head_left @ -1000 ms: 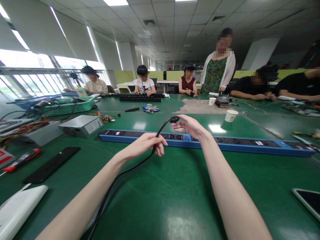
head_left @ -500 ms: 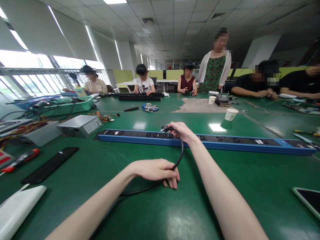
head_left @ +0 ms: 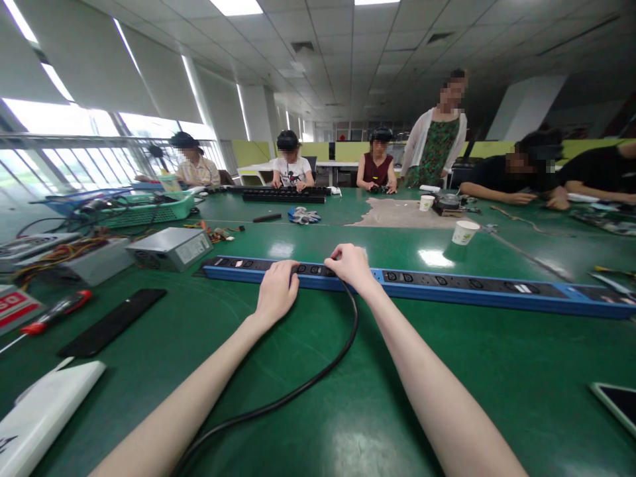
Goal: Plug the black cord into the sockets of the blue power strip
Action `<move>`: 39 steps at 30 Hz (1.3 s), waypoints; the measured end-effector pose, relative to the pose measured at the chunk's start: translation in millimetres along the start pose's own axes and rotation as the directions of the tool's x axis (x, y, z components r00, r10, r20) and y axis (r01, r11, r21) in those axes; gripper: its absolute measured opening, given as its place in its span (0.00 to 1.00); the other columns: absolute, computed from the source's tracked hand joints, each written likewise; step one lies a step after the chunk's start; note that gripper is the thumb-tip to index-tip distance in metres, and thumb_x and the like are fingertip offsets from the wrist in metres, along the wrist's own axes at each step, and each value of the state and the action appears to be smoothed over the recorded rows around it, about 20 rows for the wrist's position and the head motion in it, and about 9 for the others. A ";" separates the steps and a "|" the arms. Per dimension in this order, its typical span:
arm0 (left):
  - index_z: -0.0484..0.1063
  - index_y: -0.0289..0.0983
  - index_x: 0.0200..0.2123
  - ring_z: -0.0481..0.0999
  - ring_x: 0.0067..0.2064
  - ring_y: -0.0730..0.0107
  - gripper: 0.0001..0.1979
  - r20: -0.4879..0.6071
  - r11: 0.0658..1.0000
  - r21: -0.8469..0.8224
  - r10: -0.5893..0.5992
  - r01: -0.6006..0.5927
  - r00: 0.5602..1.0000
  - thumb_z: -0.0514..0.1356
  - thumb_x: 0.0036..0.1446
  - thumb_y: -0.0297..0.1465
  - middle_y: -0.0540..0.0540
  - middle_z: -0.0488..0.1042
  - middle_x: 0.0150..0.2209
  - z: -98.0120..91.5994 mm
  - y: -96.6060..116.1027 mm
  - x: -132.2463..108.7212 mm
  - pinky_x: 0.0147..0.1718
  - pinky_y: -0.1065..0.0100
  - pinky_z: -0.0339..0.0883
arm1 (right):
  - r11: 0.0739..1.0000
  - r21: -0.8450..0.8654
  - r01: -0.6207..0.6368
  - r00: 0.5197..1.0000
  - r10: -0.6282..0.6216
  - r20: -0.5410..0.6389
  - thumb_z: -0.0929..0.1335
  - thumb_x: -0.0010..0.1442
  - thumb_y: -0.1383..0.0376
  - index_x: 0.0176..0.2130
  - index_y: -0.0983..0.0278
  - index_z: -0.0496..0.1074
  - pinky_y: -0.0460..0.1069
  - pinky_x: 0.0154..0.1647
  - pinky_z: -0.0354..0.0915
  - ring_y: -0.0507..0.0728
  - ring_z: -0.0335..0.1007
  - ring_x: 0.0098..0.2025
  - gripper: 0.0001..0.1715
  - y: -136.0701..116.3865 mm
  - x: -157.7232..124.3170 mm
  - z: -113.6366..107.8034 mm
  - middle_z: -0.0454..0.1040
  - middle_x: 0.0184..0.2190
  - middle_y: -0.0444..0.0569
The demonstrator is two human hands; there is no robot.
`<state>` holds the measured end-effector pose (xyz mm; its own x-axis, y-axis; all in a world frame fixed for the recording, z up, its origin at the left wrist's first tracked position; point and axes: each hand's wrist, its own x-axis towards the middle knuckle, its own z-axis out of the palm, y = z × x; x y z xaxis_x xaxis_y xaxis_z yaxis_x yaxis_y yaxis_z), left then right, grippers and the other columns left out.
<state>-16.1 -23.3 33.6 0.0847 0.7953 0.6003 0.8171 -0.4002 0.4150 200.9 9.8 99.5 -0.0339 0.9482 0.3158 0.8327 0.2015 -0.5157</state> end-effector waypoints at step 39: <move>0.68 0.40 0.62 0.70 0.64 0.54 0.21 0.028 0.950 0.218 0.224 -0.225 0.974 0.51 0.69 0.30 0.40 0.73 0.63 13.2 -15.6 -11.8 0.65 0.51 0.60 | 0.999 -0.041 -0.022 0.897 0.002 -0.442 0.67 0.61 0.54 0.42 0.61 0.70 0.48 0.35 0.56 0.56 0.69 0.34 0.15 39.4 -20.2 -141.5 0.77 0.34 0.47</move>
<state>-22.3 -20.4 11.1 0.2814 0.6977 0.6588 0.8814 -0.4593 0.1100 312.6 -36.1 185.5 0.2157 0.7422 0.6345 0.8550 0.1704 -0.4899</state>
